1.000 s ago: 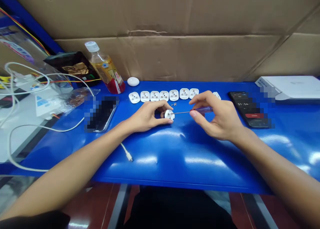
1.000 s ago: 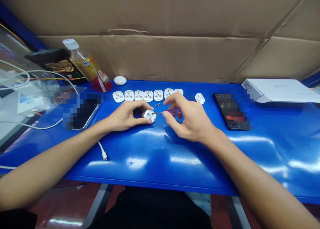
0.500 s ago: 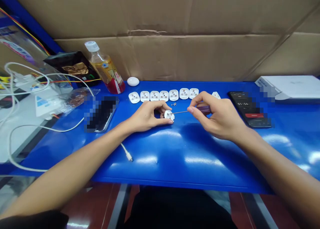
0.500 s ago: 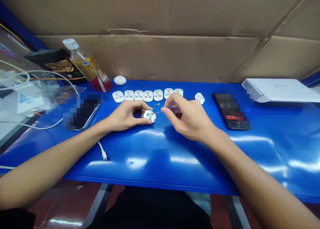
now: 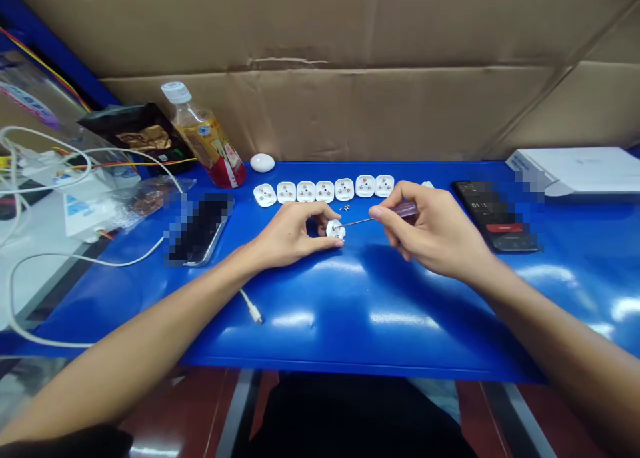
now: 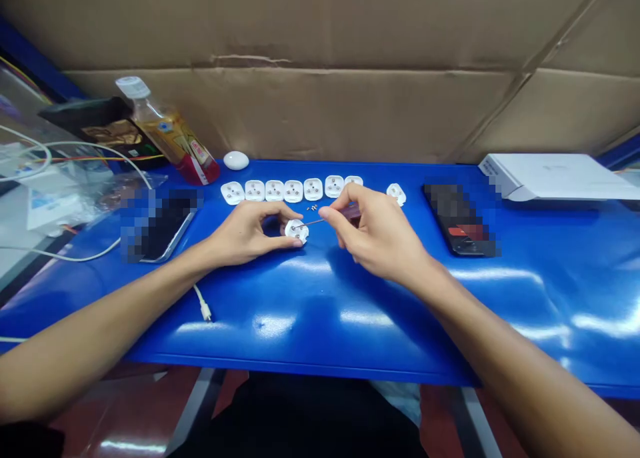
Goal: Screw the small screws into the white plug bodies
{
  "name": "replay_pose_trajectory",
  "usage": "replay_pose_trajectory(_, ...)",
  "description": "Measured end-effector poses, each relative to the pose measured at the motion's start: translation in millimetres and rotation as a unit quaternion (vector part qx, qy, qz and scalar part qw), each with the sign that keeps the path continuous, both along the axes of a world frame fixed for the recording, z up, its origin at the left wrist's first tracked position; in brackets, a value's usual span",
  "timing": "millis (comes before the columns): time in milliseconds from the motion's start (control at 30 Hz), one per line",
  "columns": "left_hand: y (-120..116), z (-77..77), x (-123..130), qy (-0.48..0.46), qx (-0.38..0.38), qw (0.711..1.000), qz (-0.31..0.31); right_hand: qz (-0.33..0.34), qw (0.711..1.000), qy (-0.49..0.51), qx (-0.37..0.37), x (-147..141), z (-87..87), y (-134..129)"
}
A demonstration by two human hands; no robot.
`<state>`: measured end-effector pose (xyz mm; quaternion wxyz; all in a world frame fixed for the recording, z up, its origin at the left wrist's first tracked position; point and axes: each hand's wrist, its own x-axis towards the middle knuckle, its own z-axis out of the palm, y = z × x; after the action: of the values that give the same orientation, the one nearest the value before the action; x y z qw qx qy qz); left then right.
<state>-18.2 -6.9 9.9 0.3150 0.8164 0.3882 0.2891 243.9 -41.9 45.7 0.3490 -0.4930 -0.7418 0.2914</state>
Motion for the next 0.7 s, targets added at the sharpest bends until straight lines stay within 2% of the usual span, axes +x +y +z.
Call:
replay_pose_trajectory(67, 2.5, 1.4, -1.4, 0.006, -0.002, 1.0, -0.003, -0.007, 1.0, 0.0, 0.006, -2.2, -3.0, 1.3)
replay_pose_trajectory(267, 13.4, 0.2, -11.7, 0.038, 0.022, 0.999, -0.025, -0.063, 0.991, 0.018, 0.113, 2.0, -19.0, 16.1)
replay_pose_trajectory(467, 18.9, -3.3, -17.0, 0.053, 0.071, 0.996, -0.028, -0.025, 0.995, -0.02, 0.091, 5.0, -36.8, 26.7)
replay_pose_trajectory(700, 20.0, -5.7, -16.9, 0.063, 0.079, 0.995, -0.015, -0.012, 0.996, -0.02, 0.086, 3.5, -39.4, 27.6)
